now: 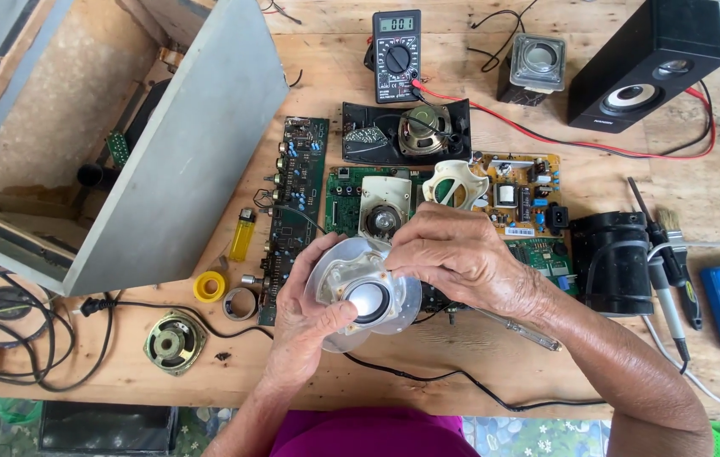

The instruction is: Disassembling a speaker driver by unscrewing it from its plastic housing using a screwdriver.

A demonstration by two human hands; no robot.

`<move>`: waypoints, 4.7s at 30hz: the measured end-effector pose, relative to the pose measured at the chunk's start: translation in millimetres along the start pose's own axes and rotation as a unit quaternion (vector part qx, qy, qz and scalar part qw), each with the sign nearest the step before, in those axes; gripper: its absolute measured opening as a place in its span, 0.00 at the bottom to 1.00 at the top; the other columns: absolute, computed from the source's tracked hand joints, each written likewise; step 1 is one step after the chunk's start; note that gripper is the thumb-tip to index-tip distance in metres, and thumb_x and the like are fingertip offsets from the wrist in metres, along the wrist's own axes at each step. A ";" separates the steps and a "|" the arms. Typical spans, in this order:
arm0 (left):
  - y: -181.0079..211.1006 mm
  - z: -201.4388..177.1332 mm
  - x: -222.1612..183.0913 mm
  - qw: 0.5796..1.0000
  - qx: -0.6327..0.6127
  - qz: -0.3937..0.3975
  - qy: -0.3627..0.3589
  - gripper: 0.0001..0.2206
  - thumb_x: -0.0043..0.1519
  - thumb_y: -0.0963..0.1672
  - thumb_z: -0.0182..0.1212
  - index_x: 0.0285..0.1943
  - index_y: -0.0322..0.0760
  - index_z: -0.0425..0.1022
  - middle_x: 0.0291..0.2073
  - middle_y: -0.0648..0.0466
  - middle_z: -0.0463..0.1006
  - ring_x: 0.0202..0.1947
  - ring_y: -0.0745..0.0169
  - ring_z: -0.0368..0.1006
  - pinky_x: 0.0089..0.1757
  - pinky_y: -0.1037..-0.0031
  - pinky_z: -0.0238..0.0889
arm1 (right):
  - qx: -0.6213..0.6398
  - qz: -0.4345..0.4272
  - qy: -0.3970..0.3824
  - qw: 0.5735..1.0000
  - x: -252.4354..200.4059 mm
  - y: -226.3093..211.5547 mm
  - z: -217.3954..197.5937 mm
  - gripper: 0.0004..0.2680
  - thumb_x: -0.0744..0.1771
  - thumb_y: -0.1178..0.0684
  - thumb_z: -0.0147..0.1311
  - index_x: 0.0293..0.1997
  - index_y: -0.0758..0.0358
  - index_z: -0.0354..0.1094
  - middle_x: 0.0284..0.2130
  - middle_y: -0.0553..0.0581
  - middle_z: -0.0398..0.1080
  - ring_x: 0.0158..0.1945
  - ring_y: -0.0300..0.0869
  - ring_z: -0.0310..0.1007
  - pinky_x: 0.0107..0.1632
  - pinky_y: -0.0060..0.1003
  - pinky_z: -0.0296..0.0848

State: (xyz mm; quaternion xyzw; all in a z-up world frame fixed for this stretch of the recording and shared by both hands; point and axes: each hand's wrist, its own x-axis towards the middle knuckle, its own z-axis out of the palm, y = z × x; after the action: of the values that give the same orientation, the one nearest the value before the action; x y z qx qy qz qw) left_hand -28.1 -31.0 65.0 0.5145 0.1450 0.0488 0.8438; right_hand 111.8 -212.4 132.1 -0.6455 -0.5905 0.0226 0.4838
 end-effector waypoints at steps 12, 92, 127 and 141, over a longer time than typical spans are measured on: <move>5.4 0.7 -4.8 0.999 0.029 0.041 -0.019 0.38 0.47 0.50 0.73 0.67 0.37 0.62 0.59 0.48 0.72 0.55 0.55 0.72 0.54 0.65 0.68 | -0.108 -0.034 -0.033 0.993 1.4 -11.1 4.7 0.06 0.69 0.56 0.43 0.42 0.63 0.69 0.37 0.56 0.70 0.35 0.47 0.65 0.37 0.40 0.66; 41.8 33.0 99.2 0.985 -0.120 0.068 -0.103 0.33 0.53 0.45 0.72 0.68 0.35 0.63 0.57 0.48 0.73 0.55 0.55 0.71 0.56 0.67 0.66 | 0.161 0.194 0.428 0.868 -43.9 -15.8 -49.5 0.06 0.66 0.56 0.57 0.44 0.61 0.67 0.24 0.46 0.65 0.21 0.27 0.55 0.25 0.21 0.55; 39.8 43.5 100.8 0.996 -0.053 0.052 -0.054 0.37 0.45 0.47 0.75 0.67 0.40 0.65 0.55 0.51 0.76 0.54 0.55 0.73 0.54 0.63 0.68 | -0.095 0.076 0.447 0.886 20.6 -27.5 -26.7 0.11 0.65 0.54 0.57 0.45 0.66 0.58 0.35 0.68 0.72 0.40 0.51 0.78 0.45 0.37 0.79; 39.4 45.7 97.8 0.994 -0.031 0.057 -0.083 0.36 0.47 0.49 0.74 0.66 0.39 0.65 0.56 0.52 0.74 0.54 0.57 0.71 0.56 0.66 0.65 | -0.090 0.098 0.465 0.875 17.0 -31.6 -23.0 0.11 0.64 0.54 0.59 0.43 0.64 0.58 0.34 0.67 0.72 0.38 0.48 0.77 0.45 0.36 0.77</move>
State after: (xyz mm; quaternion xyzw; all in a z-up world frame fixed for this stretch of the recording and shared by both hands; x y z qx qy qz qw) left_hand 81.2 -29.1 100.3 0.4979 0.0432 0.0584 0.8642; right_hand 107.4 -218.1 174.1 -0.6770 -0.2310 -0.2861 0.6375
